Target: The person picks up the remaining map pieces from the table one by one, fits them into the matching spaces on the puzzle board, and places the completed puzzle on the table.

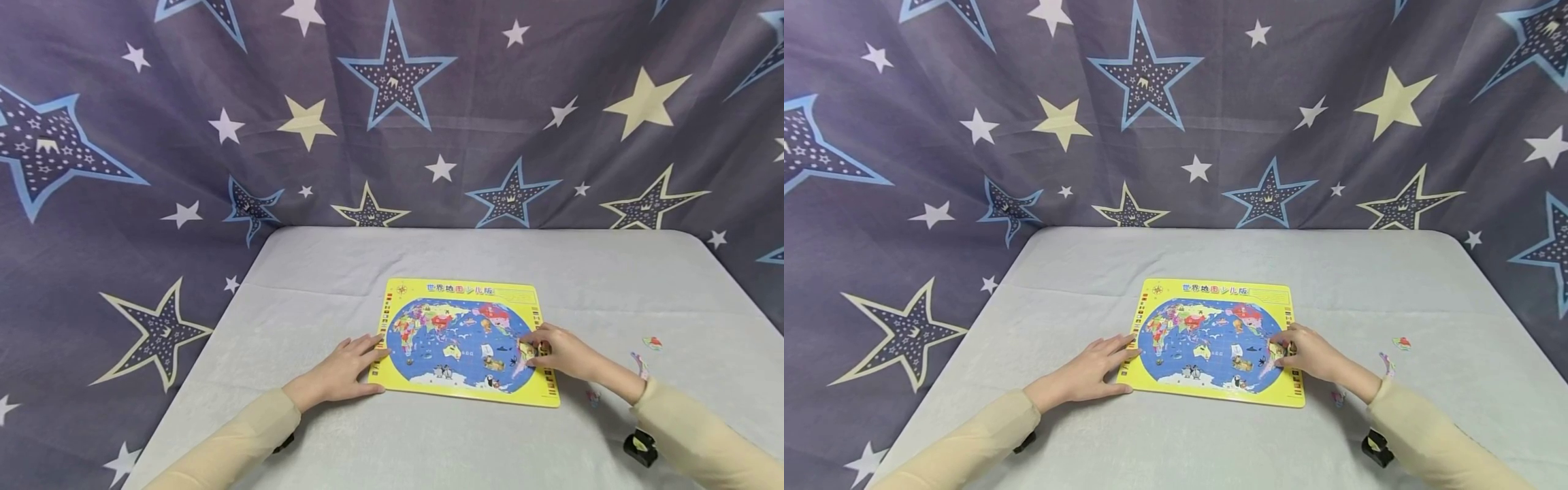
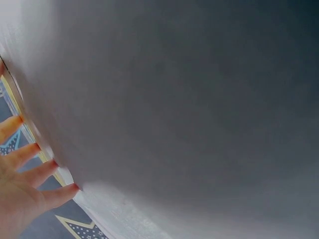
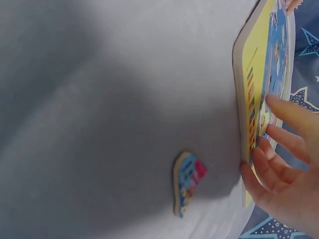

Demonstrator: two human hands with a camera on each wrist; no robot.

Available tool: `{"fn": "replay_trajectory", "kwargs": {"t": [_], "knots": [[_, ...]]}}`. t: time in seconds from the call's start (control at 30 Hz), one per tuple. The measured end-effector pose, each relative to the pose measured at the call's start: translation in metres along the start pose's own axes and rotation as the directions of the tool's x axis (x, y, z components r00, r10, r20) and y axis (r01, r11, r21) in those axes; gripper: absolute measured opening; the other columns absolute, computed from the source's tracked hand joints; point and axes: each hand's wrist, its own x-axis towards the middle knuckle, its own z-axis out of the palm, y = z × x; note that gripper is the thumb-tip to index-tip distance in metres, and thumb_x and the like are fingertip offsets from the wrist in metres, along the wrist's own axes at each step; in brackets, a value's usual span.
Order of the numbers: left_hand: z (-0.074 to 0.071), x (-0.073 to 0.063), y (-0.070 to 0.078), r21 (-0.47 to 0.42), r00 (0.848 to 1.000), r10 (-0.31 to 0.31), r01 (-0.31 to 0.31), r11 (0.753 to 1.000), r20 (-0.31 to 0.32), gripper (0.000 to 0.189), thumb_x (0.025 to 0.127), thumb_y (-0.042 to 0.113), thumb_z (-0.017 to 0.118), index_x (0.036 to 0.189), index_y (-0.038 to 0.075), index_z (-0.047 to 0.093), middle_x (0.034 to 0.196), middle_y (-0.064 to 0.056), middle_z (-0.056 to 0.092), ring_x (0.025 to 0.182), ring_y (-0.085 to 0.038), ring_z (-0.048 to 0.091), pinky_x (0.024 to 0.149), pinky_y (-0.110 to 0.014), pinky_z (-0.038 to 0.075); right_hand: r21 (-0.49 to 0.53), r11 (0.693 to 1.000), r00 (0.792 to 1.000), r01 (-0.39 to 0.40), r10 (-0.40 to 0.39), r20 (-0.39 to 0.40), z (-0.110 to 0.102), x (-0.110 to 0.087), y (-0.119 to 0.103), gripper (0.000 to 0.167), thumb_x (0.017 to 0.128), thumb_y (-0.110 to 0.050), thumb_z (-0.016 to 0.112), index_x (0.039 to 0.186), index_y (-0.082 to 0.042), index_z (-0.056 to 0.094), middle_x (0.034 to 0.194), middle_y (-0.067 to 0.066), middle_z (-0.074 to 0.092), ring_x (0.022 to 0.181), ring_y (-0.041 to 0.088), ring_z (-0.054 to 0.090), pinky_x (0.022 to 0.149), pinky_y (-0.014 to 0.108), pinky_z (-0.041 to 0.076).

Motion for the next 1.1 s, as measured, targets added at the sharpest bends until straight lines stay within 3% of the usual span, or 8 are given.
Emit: {"fn": "replay_trajectory", "kwargs": {"t": [0.53,0.77,1.1], "knots": [[-0.0006,-0.0008,0.0006,-0.006,1.0,0.01,-0.011,1.0,-0.015,0.066,0.081,0.058,0.05,0.133,0.018,0.041,0.142,-0.009,0.027,0.129,-0.031,0.026,0.099,-0.054,0.023,-0.002,1.0,0.999,-0.025,0.025,-0.034,0.0004,0.001,0.0005,0.027,0.074,-0.006,0.069,0.099,0.003,0.065,0.078,0.002,0.05,0.064,0.01,0.038,0.052,0.02,0.033],[-0.0012,-0.0003,0.0008,-0.006,1.0,0.016,-0.016,1.0,-0.017,0.066,0.081,0.057,0.05,0.133,0.018,0.041,0.142,-0.01,0.027,0.129,-0.031,0.026,0.098,-0.055,0.023,-0.014,0.998,0.997,-0.055,0.055,-0.056,0.0039,0.0035,-0.0023,0.029,0.071,-0.012,0.072,0.095,0.001,0.063,0.082,0.005,0.053,0.068,0.013,0.044,0.055,0.022,0.038],[-0.002,-0.0006,0.0016,-0.004,1.0,0.007,-0.007,1.0,-0.005,0.066,0.081,0.057,0.05,0.133,0.018,0.041,0.142,-0.009,0.027,0.129,-0.03,0.026,0.099,-0.054,0.022,-0.012,0.998,0.995,-0.061,0.06,-0.08,0.008,0.0038,-0.0018,0.021,0.072,-0.009,0.071,0.088,-0.001,0.061,0.08,0.005,0.05,0.069,0.014,0.045,0.055,0.022,0.039]]}}
